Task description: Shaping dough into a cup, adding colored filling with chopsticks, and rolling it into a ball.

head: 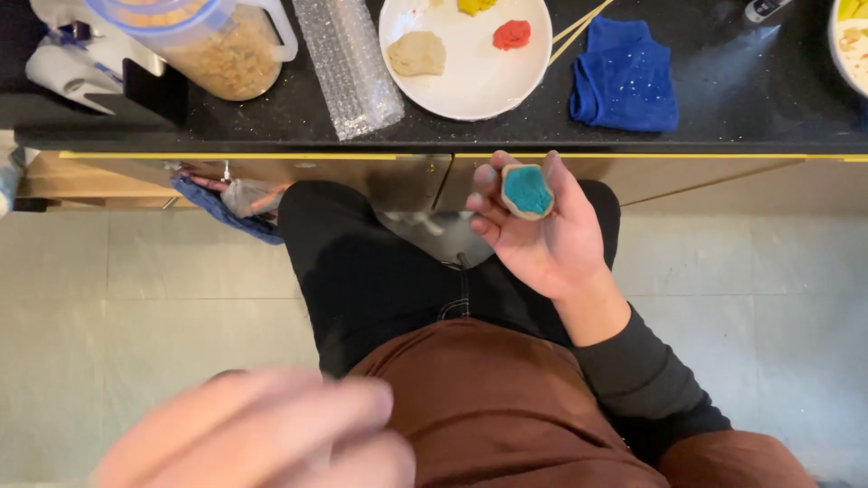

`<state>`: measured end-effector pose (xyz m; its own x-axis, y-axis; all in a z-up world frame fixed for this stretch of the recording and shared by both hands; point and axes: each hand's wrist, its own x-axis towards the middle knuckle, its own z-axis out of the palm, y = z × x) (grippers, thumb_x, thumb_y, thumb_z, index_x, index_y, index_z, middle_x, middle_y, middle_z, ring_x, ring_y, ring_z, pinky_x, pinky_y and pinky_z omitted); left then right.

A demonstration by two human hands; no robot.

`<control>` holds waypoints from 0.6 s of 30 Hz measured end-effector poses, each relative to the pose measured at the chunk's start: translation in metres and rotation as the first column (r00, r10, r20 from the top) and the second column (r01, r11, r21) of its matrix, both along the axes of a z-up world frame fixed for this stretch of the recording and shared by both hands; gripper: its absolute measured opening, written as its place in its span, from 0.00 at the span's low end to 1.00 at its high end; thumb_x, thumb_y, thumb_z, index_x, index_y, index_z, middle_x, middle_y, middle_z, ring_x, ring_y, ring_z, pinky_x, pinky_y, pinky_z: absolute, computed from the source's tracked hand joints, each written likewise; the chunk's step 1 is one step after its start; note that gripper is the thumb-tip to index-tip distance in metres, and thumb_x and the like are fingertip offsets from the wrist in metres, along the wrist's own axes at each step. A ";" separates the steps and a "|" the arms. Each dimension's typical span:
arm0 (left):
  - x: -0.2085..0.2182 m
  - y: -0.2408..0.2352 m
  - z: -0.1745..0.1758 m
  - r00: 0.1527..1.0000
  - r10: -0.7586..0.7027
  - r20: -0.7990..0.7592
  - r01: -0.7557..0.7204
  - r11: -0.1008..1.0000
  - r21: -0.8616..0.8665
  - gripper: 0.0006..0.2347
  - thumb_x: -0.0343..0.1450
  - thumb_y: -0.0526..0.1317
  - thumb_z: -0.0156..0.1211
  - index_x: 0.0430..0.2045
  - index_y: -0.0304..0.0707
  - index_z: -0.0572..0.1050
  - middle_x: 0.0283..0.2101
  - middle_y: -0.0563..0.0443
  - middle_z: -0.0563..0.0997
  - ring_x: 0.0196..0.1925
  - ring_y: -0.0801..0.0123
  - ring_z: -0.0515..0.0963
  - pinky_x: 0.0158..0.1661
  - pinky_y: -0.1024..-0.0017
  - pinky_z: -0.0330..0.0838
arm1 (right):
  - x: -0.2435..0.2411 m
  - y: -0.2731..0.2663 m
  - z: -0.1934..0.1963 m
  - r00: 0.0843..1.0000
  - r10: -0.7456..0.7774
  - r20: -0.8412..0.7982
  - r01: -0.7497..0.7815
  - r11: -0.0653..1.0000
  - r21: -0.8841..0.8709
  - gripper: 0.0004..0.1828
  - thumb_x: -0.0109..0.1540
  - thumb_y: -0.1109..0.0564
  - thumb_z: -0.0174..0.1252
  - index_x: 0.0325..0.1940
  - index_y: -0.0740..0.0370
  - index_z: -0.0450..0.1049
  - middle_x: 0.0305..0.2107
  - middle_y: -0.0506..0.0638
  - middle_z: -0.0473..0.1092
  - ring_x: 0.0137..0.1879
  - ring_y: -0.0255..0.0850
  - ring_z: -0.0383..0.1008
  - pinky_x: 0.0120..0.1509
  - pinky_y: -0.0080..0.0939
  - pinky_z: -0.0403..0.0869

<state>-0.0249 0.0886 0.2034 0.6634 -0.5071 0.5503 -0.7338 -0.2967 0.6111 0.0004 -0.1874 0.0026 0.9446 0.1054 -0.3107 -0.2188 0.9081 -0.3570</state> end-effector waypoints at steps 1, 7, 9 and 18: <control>0.012 -0.009 -0.020 1.000 0.004 -0.004 -0.004 1.000 -0.004 0.08 0.74 0.41 0.60 0.41 0.36 0.76 0.32 0.52 0.80 0.30 0.64 0.81 0.40 0.67 0.77 | -0.002 0.002 0.005 1.000 0.010 -0.001 -0.010 1.000 0.006 0.28 0.69 0.37 0.50 0.59 0.63 0.71 0.49 0.57 0.71 0.50 0.53 0.76 0.53 0.49 0.78; 0.036 -0.078 -0.137 0.795 0.024 -0.606 -0.100 0.991 -0.092 0.13 0.74 0.48 0.54 0.37 0.40 0.81 0.38 0.53 0.86 0.37 0.74 0.82 0.41 0.76 0.76 | -0.015 0.022 0.026 0.965 -0.034 0.262 0.110 0.953 -0.281 0.25 0.72 0.37 0.47 0.59 0.56 0.75 0.60 0.58 0.71 0.67 0.52 0.70 0.67 0.49 0.68; 0.031 -0.097 -0.169 0.526 -0.204 -0.826 -0.157 0.931 -0.331 0.23 0.73 0.52 0.55 0.59 0.39 0.75 0.52 0.53 0.84 0.50 0.80 0.79 0.50 0.81 0.71 | -0.018 0.033 0.027 0.946 -0.117 0.303 0.254 0.848 -0.466 0.28 0.67 0.39 0.58 0.59 0.63 0.69 0.62 0.70 0.68 0.71 0.56 0.69 0.76 0.51 0.67; 0.010 -0.132 -0.210 0.492 -0.503 -0.711 -0.441 0.560 -0.701 0.13 0.80 0.32 0.53 0.59 0.28 0.74 0.51 0.44 0.82 0.52 0.70 0.79 0.54 0.62 0.80 | -0.025 0.028 0.023 0.815 0.184 0.549 0.567 -0.059 -0.822 0.24 0.74 0.47 0.49 0.67 0.67 0.67 0.62 0.62 0.63 0.73 0.55 0.62 0.77 0.56 0.61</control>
